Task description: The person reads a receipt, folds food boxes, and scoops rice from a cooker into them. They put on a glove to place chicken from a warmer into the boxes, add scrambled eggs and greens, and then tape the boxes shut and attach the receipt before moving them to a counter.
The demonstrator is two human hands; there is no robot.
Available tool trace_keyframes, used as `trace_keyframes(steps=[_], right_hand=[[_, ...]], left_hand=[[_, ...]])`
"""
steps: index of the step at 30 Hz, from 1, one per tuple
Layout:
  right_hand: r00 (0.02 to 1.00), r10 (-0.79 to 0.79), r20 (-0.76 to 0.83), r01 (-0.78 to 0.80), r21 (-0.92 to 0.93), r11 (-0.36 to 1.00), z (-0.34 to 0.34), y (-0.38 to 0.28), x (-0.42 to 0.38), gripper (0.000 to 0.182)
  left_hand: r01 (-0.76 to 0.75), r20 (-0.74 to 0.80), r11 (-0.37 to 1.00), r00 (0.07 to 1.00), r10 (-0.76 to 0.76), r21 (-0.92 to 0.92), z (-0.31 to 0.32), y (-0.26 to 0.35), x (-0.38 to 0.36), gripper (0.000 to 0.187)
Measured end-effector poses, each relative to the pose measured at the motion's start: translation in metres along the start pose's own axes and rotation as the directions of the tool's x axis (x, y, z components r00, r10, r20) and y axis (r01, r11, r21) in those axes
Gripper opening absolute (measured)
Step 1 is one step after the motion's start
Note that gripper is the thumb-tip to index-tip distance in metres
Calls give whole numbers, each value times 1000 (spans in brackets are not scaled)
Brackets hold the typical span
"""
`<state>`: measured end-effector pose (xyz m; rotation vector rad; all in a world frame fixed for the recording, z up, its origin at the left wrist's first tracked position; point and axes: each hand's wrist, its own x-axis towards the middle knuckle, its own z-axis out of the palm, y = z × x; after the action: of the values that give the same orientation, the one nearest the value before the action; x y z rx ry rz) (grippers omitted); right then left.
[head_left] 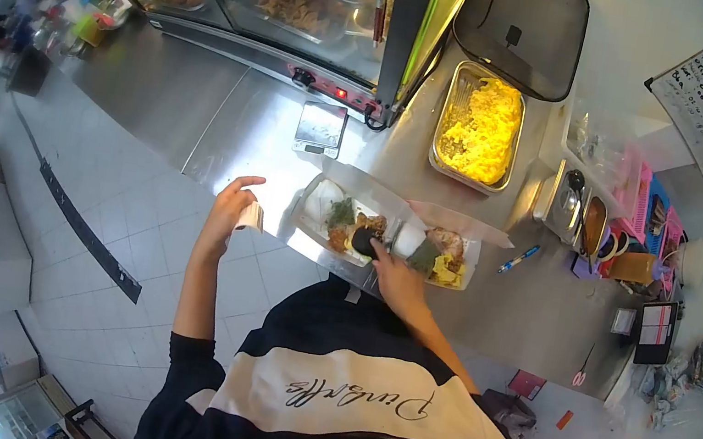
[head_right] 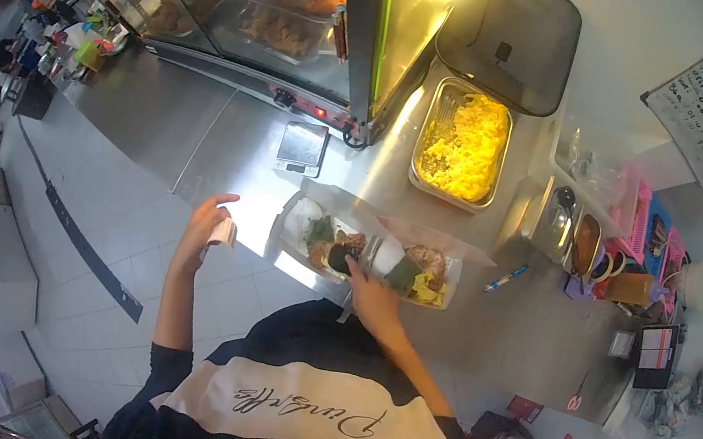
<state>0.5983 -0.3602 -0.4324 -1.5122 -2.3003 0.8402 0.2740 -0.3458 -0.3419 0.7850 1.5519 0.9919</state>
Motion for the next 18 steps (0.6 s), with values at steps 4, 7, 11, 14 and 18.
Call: trace_keyframes(steps=[4, 7, 11, 14, 18], right_hand=[[975, 84, 207, -86, -1, 996, -19, -13, 9, 39], [971, 175, 160, -234, 522, 820, -38, 4, 15, 39], [962, 167, 216, -243, 956, 162, -125, 14, 44, 43], [936, 347, 56, -240, 824, 514, -143, 69, 88, 48], [901, 174, -397, -182, 17, 983, -121, 152, 155, 43]], left_hand=[[14, -26, 989, 1000, -18, -148, -1, -1, -11, 31], [-6, -80, 978, 997, -11, -211, -1, -3, -13, 30], [-64, -188, 964, 982, 15, -258, 1, -22, -2, 27], [-27, -194, 966, 981, -24, -258, 15, -21, -1, 25], [0, -167, 964, 985, -46, -267, 35, -26, 13, 23]])
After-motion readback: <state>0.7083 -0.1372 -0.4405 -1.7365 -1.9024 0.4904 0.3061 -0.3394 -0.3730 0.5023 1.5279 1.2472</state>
